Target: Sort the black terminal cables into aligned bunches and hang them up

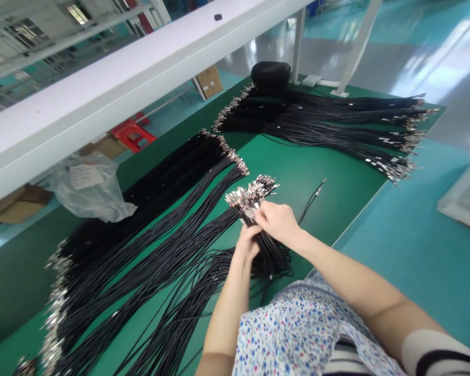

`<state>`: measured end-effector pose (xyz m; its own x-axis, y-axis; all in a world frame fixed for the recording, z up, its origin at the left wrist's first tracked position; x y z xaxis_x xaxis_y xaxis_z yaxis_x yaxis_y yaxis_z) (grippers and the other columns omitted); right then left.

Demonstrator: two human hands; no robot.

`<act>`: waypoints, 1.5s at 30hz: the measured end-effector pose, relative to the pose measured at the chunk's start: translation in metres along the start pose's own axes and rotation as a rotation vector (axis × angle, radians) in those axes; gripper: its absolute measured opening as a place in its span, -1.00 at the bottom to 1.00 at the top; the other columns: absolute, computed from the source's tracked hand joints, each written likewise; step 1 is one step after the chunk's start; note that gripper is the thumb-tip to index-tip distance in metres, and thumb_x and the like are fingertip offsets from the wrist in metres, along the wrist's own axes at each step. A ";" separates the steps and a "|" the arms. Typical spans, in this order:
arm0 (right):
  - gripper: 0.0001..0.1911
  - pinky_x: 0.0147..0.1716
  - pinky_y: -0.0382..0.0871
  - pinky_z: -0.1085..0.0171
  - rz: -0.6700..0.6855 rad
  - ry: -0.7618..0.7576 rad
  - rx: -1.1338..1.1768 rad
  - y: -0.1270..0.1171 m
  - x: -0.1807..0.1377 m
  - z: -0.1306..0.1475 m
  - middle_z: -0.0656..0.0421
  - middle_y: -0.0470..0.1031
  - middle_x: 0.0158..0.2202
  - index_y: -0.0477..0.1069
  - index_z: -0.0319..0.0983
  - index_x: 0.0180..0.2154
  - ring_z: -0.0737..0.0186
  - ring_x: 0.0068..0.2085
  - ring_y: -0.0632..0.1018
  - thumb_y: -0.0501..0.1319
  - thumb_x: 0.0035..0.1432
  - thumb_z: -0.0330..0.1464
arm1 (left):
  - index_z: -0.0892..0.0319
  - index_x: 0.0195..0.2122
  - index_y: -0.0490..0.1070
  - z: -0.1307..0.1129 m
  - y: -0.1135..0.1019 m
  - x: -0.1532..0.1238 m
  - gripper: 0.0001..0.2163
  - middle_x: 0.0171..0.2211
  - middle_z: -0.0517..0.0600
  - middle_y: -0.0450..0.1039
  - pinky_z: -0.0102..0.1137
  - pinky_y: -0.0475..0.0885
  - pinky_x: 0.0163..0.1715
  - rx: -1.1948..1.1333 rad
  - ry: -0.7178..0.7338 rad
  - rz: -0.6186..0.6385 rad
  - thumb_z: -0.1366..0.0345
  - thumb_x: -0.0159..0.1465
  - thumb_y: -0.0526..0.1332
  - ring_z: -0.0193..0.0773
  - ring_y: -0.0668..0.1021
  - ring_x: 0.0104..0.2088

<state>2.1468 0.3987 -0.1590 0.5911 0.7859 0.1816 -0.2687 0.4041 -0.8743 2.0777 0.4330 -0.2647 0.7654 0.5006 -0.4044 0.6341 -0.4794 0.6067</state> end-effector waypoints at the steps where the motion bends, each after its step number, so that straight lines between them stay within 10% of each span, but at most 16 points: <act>1: -0.76 -0.56 -0.01 0.35 -0.016 0.030 0.045 0.000 0.001 -0.004 0.15 0.37 -0.53 0.23 -0.28 -0.52 0.32 -0.54 0.35 -0.02 0.12 -0.30 | 0.22 -0.32 0.39 0.001 0.003 0.001 -0.64 -0.44 -0.04 0.44 -0.38 0.39 -0.35 0.008 -0.027 0.040 0.40 -0.21 0.33 -0.29 0.50 -0.45; 7: -0.54 -0.55 0.18 0.38 0.175 0.259 0.584 0.034 0.005 -0.095 0.19 0.30 -0.65 0.24 -0.27 -0.55 0.37 -0.61 0.34 -0.06 0.12 -0.05 | 0.32 -0.41 0.36 0.015 0.021 0.015 -0.73 -0.59 -0.03 0.36 -0.43 0.31 -0.56 0.214 -0.066 0.086 0.37 -0.15 0.34 -0.36 0.42 -0.62; 11: -0.50 -0.39 0.30 0.22 0.213 0.802 -0.006 0.048 -0.028 -0.236 -0.01 0.43 -0.45 0.38 -0.31 -0.42 0.10 -0.37 0.47 0.03 0.02 0.02 | 0.35 -0.48 0.33 0.024 0.007 0.027 -0.76 -0.66 -0.04 0.32 -0.42 0.33 -0.55 0.161 -0.101 -0.060 0.34 -0.14 0.33 -0.37 0.41 -0.63; 15: -0.50 -0.31 0.32 0.15 0.333 0.918 -0.190 0.073 -0.044 -0.283 -0.14 0.43 -0.27 0.42 -0.37 -0.29 -0.04 -0.21 0.46 0.07 0.00 -0.05 | 0.34 -0.33 0.35 0.025 0.002 0.033 -0.65 -0.60 -0.03 0.36 -0.41 0.34 -0.52 0.095 -0.153 -0.058 0.36 -0.17 0.34 -0.37 0.42 -0.61; 22: -0.75 -0.40 0.30 0.28 0.375 0.854 -0.079 0.089 -0.027 -0.255 0.03 0.43 -0.49 0.38 -0.31 -0.42 0.12 -0.34 0.48 0.13 -0.16 -0.28 | 0.33 -0.36 0.34 0.011 -0.011 0.032 -0.66 -0.60 -0.05 0.35 -0.40 0.36 -0.51 0.034 -0.031 -0.207 0.39 -0.20 0.33 -0.36 0.43 -0.60; 32: -0.79 -0.59 0.14 0.40 0.495 0.036 0.589 0.056 -0.041 -0.069 0.28 0.27 -0.69 0.15 -0.25 -0.56 0.39 -0.62 0.33 0.06 0.01 -0.27 | 0.36 -0.38 0.42 0.002 0.006 0.017 -0.70 -0.43 0.06 0.44 -0.40 0.38 -0.37 0.120 0.083 -0.088 0.38 -0.17 0.35 -0.32 0.48 -0.46; 45: -0.73 -0.55 0.10 0.36 0.253 -0.102 0.465 0.018 -0.037 -0.041 0.26 0.25 -0.65 0.27 -0.25 -0.55 0.39 -0.58 0.26 0.12 0.05 -0.20 | 0.34 -0.35 0.41 0.004 0.018 -0.009 -0.66 -0.41 0.03 0.43 -0.38 0.35 -0.27 0.093 0.042 0.064 0.35 -0.19 0.37 -0.31 0.48 -0.40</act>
<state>2.1510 0.3574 -0.2000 0.3940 0.9175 0.0542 -0.7149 0.3429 -0.6094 2.0827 0.4172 -0.2533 0.8008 0.4953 -0.3369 0.5928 -0.5749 0.5639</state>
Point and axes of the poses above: each hand's wrist, its own x-axis towards the middle knuckle, its own y-axis out of the palm, z = x × y, the point moved 10 cm from there along x, towards the middle knuckle
